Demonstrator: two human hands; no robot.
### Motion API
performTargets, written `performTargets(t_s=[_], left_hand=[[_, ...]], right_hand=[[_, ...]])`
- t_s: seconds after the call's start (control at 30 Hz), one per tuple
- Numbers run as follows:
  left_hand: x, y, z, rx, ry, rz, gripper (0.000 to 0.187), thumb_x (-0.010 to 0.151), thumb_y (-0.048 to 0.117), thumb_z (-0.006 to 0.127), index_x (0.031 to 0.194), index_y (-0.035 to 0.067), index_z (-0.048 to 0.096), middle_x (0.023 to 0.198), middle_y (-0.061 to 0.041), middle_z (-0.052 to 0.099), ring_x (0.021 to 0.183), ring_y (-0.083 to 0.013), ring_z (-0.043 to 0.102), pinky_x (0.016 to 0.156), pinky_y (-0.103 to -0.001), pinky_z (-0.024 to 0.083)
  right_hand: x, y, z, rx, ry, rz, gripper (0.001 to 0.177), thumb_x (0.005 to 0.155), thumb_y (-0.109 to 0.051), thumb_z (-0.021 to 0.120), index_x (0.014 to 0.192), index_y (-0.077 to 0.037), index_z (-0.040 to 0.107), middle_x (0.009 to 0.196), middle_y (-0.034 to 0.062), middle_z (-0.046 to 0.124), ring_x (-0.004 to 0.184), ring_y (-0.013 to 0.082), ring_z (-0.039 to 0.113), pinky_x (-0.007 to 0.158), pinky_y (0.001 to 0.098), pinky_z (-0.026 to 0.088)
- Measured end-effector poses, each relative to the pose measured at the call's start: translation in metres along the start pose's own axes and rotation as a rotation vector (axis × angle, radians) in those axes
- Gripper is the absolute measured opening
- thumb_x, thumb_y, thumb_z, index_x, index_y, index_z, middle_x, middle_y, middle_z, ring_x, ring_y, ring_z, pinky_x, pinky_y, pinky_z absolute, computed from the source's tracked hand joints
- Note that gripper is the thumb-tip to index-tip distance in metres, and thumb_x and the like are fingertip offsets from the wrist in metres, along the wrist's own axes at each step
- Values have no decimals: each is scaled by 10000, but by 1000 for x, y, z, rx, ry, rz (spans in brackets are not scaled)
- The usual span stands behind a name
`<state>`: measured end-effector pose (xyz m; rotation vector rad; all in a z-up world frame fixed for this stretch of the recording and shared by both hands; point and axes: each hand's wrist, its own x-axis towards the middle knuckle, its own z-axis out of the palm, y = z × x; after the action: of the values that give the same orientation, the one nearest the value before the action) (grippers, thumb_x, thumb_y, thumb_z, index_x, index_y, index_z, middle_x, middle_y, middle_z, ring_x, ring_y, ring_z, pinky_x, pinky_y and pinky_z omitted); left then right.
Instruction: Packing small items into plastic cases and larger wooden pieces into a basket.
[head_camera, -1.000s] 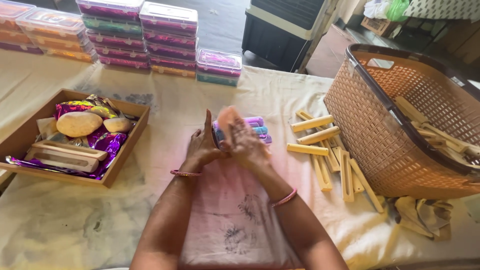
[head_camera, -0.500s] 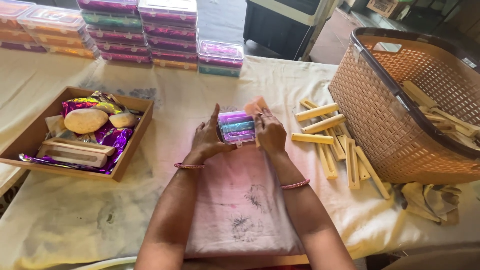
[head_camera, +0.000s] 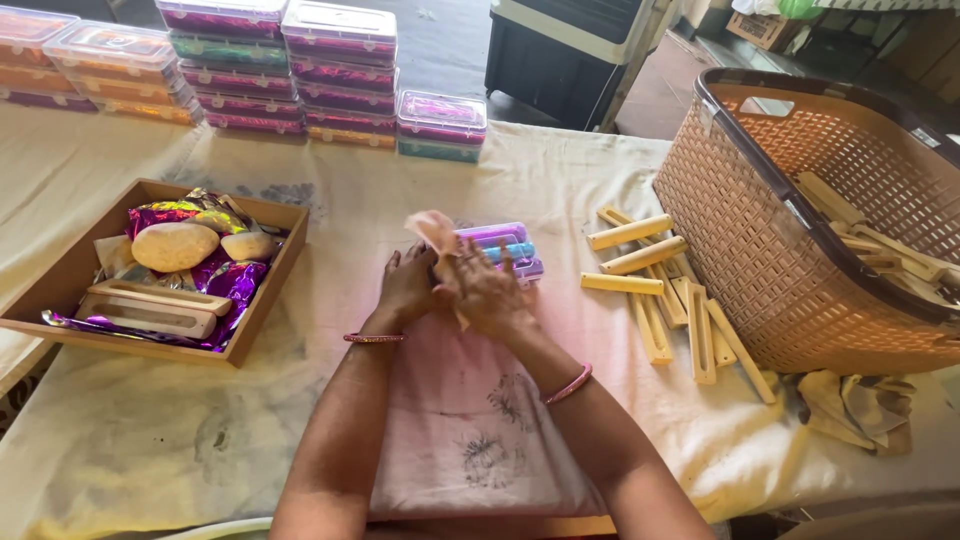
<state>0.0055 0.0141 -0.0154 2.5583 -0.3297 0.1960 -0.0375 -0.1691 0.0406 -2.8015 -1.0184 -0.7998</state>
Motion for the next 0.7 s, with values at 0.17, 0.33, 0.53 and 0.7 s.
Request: performTargets(t_s=[0.17, 0.33, 0.53, 0.7], left_hand=[[-16, 30, -27, -72, 98, 3, 1142, 487, 586, 925, 1498, 270, 499, 1552, -143, 456, 1439, -284, 433, 1229, -535, 186], [-18, 31, -28, -79, 119, 5, 1132, 499, 591, 925, 1503, 276, 505, 1563, -163, 442, 1453, -288, 420, 1235, -529, 189], [-17, 33, -29, -109, 149, 2, 1293, 465, 573, 943, 1555, 252, 325, 1527, -140, 509, 1423, -281, 473, 1224, -539, 225], [-16, 29, -26, -176, 147, -24, 1561, 448, 542, 962, 1623, 225, -16, 1464, -148, 566, 1357, -321, 534, 1191, -545, 276]], right_hand=[[5, 53, 11, -36, -258, 349, 730, 1018, -598, 230, 1595, -152, 271, 1641, 93, 324, 1511, 324, 247, 1159, 685, 9], [-18, 116, 49, 289, -237, 920, 670, 1012, -608, 274, 1552, -260, 463, 1680, 97, 337, 1570, 368, 236, 1258, 585, 82], [-30, 128, 100, 199, 62, 487, 773, 1116, -646, 171, 1652, -105, 302, 1657, 263, 317, 1533, 439, 252, 1233, 551, 160], [34, 76, 22, 78, -265, 539, 814, 948, -705, 249, 1564, -179, 327, 1665, 209, 261, 1488, 403, 206, 1139, 613, 67]])
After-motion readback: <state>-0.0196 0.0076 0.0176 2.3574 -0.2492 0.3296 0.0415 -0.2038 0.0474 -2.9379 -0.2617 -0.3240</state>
